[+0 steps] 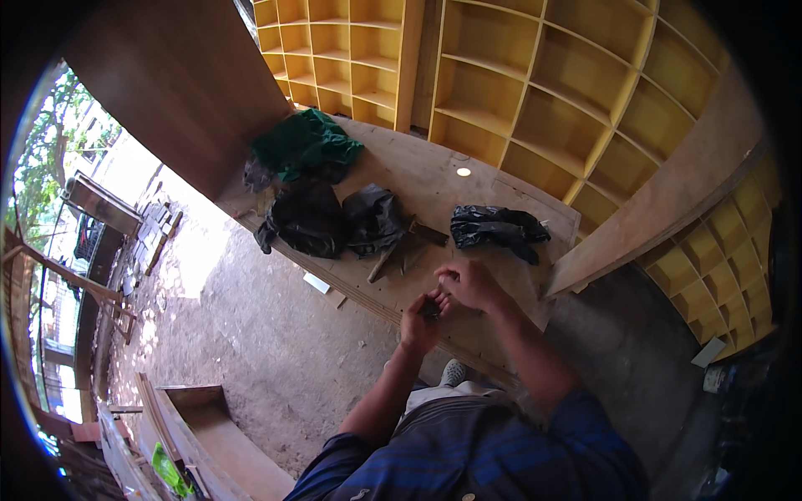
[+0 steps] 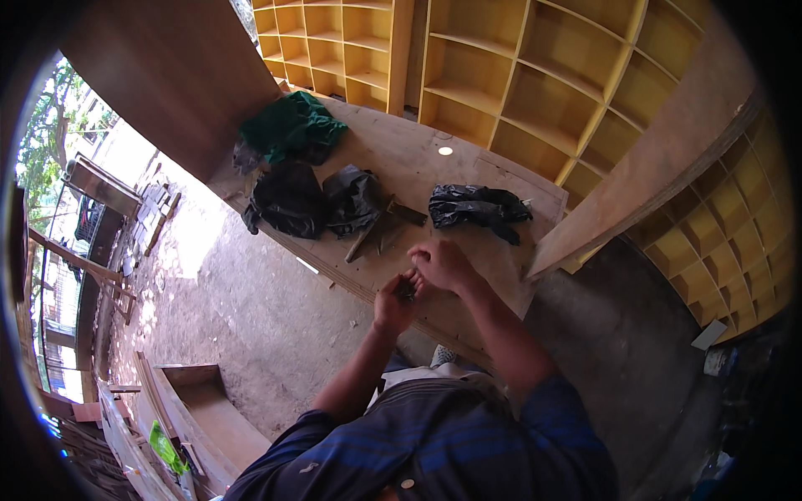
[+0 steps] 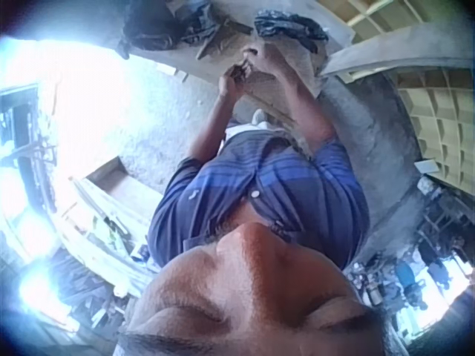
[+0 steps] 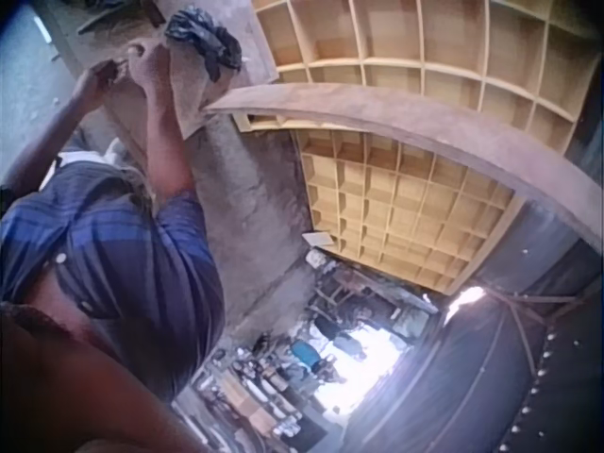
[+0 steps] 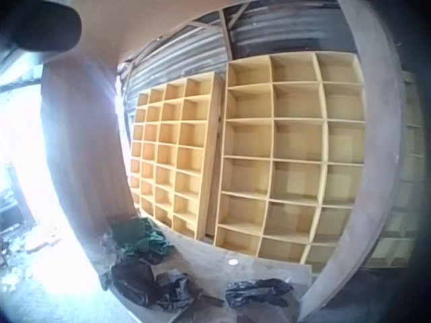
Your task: The person gathers small hardware by hand, collects a black plastic bag, and then prepares painting supplies at a workstation by handling a paint can and a plastic water bottle.
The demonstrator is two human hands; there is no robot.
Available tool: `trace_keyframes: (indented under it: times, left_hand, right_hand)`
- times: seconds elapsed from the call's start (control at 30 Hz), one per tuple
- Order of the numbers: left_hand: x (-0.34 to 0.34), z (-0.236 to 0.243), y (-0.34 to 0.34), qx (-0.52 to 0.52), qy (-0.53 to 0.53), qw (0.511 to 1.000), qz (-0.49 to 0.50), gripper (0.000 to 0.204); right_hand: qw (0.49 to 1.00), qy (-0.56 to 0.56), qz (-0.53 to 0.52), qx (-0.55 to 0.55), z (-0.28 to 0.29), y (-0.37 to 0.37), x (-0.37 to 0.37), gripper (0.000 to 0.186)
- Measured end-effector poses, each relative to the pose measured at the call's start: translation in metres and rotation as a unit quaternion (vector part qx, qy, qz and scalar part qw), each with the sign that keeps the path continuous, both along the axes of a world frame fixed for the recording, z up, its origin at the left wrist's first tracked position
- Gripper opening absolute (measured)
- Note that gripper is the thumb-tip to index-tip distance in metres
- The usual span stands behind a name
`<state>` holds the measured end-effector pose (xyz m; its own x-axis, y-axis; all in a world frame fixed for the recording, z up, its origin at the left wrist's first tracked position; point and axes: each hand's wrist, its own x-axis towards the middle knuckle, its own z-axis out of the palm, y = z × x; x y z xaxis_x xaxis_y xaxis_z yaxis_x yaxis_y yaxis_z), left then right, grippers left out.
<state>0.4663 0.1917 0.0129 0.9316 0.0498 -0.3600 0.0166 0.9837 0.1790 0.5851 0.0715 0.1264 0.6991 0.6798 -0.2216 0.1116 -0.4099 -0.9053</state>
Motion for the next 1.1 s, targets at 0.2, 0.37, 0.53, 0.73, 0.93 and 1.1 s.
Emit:
trace_keyframes:
  times: [0.2, 0.37, 0.53, 0.73, 0.93, 1.1]
  left_hand:
    - [-0.016, 0.014, 0.011, -0.002, 0.040, 0.998, 0.048, 0.033]
    - [-0.036, 0.016, 0.024, 0.009, 0.022, 0.997, 0.070, 0.033]
    - [-0.036, 0.015, 0.024, 0.012, 0.033, 0.999, 0.035, 0.034]
    - [-0.028, 0.015, 0.020, 0.032, 0.022, 0.999, 0.001, 0.033]
    - [-0.019, 0.024, 0.012, 0.041, 0.029, 0.999, -0.021, 0.031]
    - [-0.015, 0.019, 0.007, 0.033, 0.034, 0.998, -0.035, 0.031]
  right_hand:
    - [0.874, -0.467, 0.132, -0.013, -0.086, 0.035, 0.027, 0.024]
    - [0.861, -0.467, 0.197, -0.036, -0.085, 0.019, 0.014, 0.020]
    - [0.901, -0.382, 0.190, -0.078, -0.078, -0.033, 0.018, 0.023]
    - [0.868, -0.480, 0.125, 0.002, -0.078, -0.031, 0.005, 0.025]
    - [0.884, -0.396, 0.215, -0.122, -0.075, -0.082, -0.001, 0.032]
    - [0.915, -0.388, 0.036, -0.107, -0.056, -0.075, -0.001, 0.048]
